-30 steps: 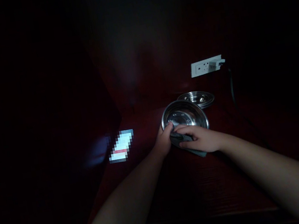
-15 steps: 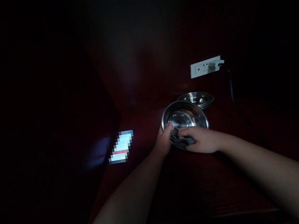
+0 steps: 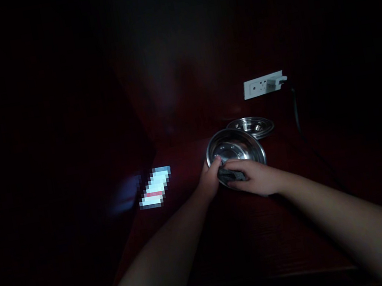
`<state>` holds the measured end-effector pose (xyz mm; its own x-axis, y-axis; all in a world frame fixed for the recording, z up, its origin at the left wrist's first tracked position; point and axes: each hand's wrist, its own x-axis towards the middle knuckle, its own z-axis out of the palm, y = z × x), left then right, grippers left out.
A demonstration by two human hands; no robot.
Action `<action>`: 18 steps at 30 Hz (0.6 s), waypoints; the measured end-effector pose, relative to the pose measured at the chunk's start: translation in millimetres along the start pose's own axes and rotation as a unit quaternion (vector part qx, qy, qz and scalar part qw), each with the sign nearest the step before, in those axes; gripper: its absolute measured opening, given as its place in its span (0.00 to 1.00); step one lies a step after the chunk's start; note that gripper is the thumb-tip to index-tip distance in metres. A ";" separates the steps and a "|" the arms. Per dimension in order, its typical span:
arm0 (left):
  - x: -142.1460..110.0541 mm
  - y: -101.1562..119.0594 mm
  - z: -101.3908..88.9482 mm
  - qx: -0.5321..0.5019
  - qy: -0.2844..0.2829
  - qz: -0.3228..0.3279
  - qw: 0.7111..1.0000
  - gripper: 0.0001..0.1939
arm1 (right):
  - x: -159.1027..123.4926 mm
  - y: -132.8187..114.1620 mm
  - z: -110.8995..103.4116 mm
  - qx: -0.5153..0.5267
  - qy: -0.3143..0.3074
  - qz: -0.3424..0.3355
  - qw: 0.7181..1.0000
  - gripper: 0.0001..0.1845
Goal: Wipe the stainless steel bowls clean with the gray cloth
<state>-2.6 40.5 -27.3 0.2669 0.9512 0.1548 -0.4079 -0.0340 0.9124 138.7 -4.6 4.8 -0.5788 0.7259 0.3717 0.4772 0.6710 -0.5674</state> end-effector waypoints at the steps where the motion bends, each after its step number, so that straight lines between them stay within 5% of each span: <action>1: 0.3 -0.5 -0.2 -0.003 -0.002 -0.002 1.000 0.22 | 0.0 0.6 -0.4 0.001 -0.003 0.005 1.000 0.07; 18: 0.9 -4.3 -2.6 -0.004 -0.002 -0.011 1.000 0.24 | -1.3 8.7 0.0 -0.055 -0.012 0.080 0.995 0.06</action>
<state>-2.9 42.3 -32.1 0.2802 0.9502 0.1363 -0.4094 -0.0101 0.9123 143.6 0.3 -0.6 -0.5044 0.8219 0.2647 0.6338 0.5606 -0.5330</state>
